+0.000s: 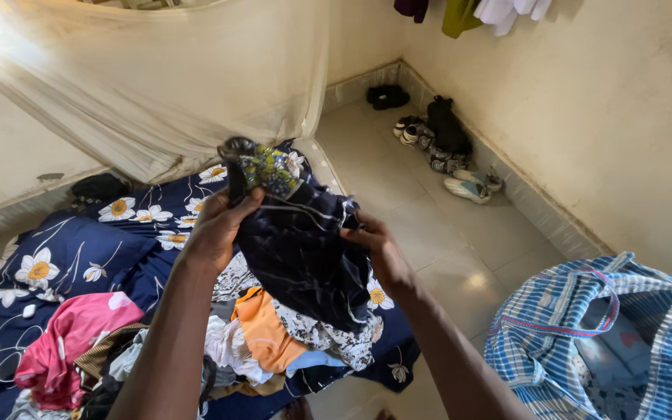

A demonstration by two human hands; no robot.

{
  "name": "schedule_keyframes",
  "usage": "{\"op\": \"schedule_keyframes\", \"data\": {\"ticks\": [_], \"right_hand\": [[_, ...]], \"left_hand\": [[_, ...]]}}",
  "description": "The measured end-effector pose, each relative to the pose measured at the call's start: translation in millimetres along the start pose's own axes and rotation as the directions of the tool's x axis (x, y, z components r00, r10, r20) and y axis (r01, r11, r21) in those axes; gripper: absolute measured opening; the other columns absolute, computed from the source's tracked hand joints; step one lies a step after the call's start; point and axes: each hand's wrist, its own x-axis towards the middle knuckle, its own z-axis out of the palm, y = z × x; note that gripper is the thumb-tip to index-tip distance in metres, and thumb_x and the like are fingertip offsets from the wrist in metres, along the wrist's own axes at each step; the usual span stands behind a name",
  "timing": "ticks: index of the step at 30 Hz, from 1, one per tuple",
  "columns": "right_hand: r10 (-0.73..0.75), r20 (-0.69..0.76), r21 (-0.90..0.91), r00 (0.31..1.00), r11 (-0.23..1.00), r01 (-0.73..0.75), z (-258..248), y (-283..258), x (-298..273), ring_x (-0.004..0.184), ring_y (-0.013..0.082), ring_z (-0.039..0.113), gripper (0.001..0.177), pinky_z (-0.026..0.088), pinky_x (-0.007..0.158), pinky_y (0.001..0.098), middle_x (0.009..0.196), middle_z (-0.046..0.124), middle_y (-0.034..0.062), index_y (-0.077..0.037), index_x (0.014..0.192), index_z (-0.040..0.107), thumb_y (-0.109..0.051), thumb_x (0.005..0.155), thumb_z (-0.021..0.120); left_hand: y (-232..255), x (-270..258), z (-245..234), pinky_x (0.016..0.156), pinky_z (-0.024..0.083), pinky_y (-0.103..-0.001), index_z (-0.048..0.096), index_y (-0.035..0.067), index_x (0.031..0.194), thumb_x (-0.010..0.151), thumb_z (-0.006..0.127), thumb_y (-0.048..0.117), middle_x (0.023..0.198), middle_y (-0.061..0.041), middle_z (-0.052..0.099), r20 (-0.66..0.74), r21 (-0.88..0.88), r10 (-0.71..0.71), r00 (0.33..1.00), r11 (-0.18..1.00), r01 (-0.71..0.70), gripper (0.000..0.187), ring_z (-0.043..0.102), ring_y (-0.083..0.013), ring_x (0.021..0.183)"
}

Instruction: The person folds various pieces of clothing, including shorts and shirts, and places them into a black handbag. The person repeatedly picks up items from a bed, folds them by hand, and puts them into the bag.

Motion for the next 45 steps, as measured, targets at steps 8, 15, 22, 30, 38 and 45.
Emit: {"op": "schedule_keyframes", "data": {"ticks": [8, 15, 22, 30, 38, 45], "right_hand": [[-0.258, -0.001, -0.346, 0.966, 0.906, 0.242, 27.9, -61.6, 36.5, 0.140, 0.0338, 0.042, 0.085, 0.036, 0.114, 0.0464, 0.152, 0.044, 0.0254, 0.000, 0.155, 0.041, -0.038, 0.089, 0.078], [-0.478, 0.094, -0.395, 0.873, 0.787, 0.473, 53.8, -86.3, 88.3, 0.122, 0.0322, 0.063, 0.106, 0.053, 0.100, 0.0438, 0.141, 0.052, 0.0271, -0.007, 0.155, 0.021, -0.029, 0.075, 0.087], [-0.250, 0.281, -0.539, 0.926, 0.758, 0.368, 62.8, -92.2, 125.6, 0.090, 0.0176, 0.066, 0.038, 0.055, 0.080, 0.0347, 0.097, 0.074, 0.0076, -0.006, 0.114, 0.069, -0.025, 0.086, 0.087], [-0.542, 0.065, -0.493, 0.838, 0.713, 0.499, 73.9, -142.9, 124.3, 0.085, 0.0052, 0.061, 0.033, 0.053, 0.079, 0.0254, 0.090, 0.070, -0.0023, -0.006, 0.103, 0.067, -0.021, 0.083, 0.088], [-0.439, 0.298, -0.759, 0.848, 0.430, 0.489, 33.6, -147.0, 121.8, 0.081, 0.0181, 0.063, 0.044, 0.052, 0.076, 0.0367, 0.087, 0.067, 0.0088, -0.004, 0.106, 0.067, -0.035, 0.083, 0.087], [-0.404, 0.096, -0.870, 0.910, 0.410, 0.274, -5.7, -112.7, 105.0, 0.068, 0.0360, 0.067, 0.043, 0.051, 0.059, 0.0490, 0.071, 0.068, 0.0138, -0.009, 0.100, 0.069, -0.052, 0.095, 0.062]], "left_hand": [[54.8, 28.2, -3.0, 0.079, 0.048, -0.021, 0.073, 0.007, 0.105, 0.093, 0.082, 0.019, 0.097, 0.007, 0.069, 0.010, 0.197, 0.198, 0.980, 0.961, -0.196, 0.019, 0.057, -0.0019, 0.088], [92.3, 47.2, -11.2, 0.096, 0.054, -0.025, 0.070, 0.004, 0.121, 0.092, 0.080, 0.012, 0.114, 0.002, 0.074, 0.181, 0.057, 0.344, 0.921, 0.931, -0.359, 0.031, 0.065, -0.0049, 0.104], [109.5, 59.4, -33.0, 0.093, 0.054, -0.027, 0.070, 0.002, 0.117, 0.089, 0.083, 0.013, 0.111, 0.000, 0.074, 0.235, 0.146, 0.332, 0.914, 0.917, -0.371, 0.033, 0.065, -0.0064, 0.103], [132.3, 58.2, -55.7, 0.088, 0.054, -0.027, 0.074, 0.004, 0.112, 0.085, 0.084, 0.027, 0.105, 0.000, 0.077, 0.350, 0.443, 0.327, 0.878, 0.768, -0.463, 0.037, 0.066, -0.0072, 0.096], [114.6, 101.3, -63.2, 0.079, 0.054, -0.027, 0.075, 0.002, 0.105, 0.093, 0.080, 0.018, 0.094, 0.000, 0.077, 0.277, 0.508, 0.487, 0.828, 0.658, -0.556, 0.021, 0.066, -0.0066, 0.086], [105.7, 106.3, -50.8, 0.076, 0.053, -0.025, 0.074, 0.002, 0.093, 0.092, 0.081, 0.020, 0.088, 0.003, 0.073, 0.210, 0.415, 0.466, 0.859, 0.753, -0.510, 0.019, 0.061, -0.0027, 0.083]]}}
